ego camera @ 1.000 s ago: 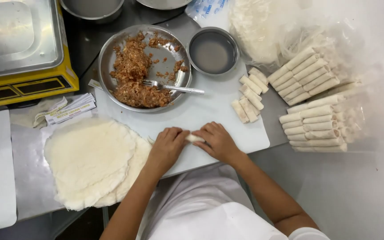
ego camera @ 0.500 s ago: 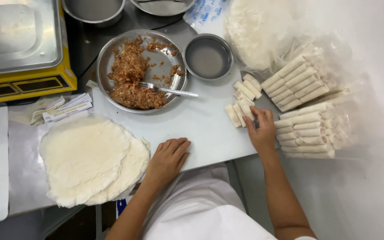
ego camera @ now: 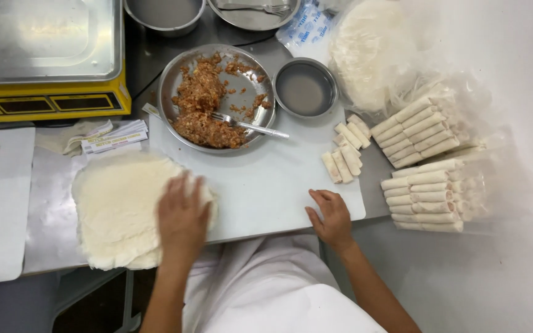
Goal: The person packs finished spring rolls into plastic bags, weighs them on a scale, and then proceeds to make more rolls by adding filling to wrappers and rolling them by hand.
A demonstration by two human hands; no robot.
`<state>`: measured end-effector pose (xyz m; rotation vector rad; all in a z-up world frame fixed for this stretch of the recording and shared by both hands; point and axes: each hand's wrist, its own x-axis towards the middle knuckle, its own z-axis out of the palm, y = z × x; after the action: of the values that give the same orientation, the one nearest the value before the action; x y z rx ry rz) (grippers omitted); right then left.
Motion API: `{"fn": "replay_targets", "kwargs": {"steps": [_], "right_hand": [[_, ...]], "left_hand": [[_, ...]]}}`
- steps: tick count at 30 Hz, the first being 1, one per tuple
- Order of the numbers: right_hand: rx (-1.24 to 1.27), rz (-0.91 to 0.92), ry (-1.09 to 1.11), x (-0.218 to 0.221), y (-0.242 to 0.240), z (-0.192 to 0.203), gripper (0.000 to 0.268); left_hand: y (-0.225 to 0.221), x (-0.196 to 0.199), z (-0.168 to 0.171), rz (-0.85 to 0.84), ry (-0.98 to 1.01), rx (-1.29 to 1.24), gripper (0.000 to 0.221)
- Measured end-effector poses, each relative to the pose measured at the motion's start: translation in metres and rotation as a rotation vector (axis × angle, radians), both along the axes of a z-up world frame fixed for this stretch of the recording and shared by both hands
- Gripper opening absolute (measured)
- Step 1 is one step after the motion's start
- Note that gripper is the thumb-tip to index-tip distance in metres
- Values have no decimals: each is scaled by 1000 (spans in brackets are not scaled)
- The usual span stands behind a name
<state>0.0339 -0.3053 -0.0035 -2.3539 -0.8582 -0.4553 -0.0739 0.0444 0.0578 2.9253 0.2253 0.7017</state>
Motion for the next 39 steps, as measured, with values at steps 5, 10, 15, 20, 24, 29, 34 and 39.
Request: {"fn": "replay_targets", "kwargs": {"steps": [5, 10, 15, 20, 24, 29, 34, 39], "right_hand": [[115, -142, 85, 0, 6, -1, 36], [193, -214, 76, 1, 13, 1, 35], [81, -245, -108, -3, 21, 6, 22], [92, -254, -131, -5, 27, 8, 18], [42, -329, -84, 0, 22, 2, 21], [121, -229, 132, -13, 37, 15, 46], [244, 185, 426, -19, 97, 100, 107], [667, 208, 689, 0, 73, 112, 28]], "left_hand": [[45, -32, -23, 97, 70, -8, 38], [68, -32, -3, 58, -35, -282, 21], [92, -39, 8, 41, 60, -1010, 34], [105, -43, 18, 99, -81, -1237, 35], [110, -43, -7, -31, -206, -1113, 16], [54, -19, 45, -293, -178, -1022, 13], [-16, -9, 99, -713, -137, -1315, 14], [-18, 4, -13, -481, 76, -1865, 39]]}}
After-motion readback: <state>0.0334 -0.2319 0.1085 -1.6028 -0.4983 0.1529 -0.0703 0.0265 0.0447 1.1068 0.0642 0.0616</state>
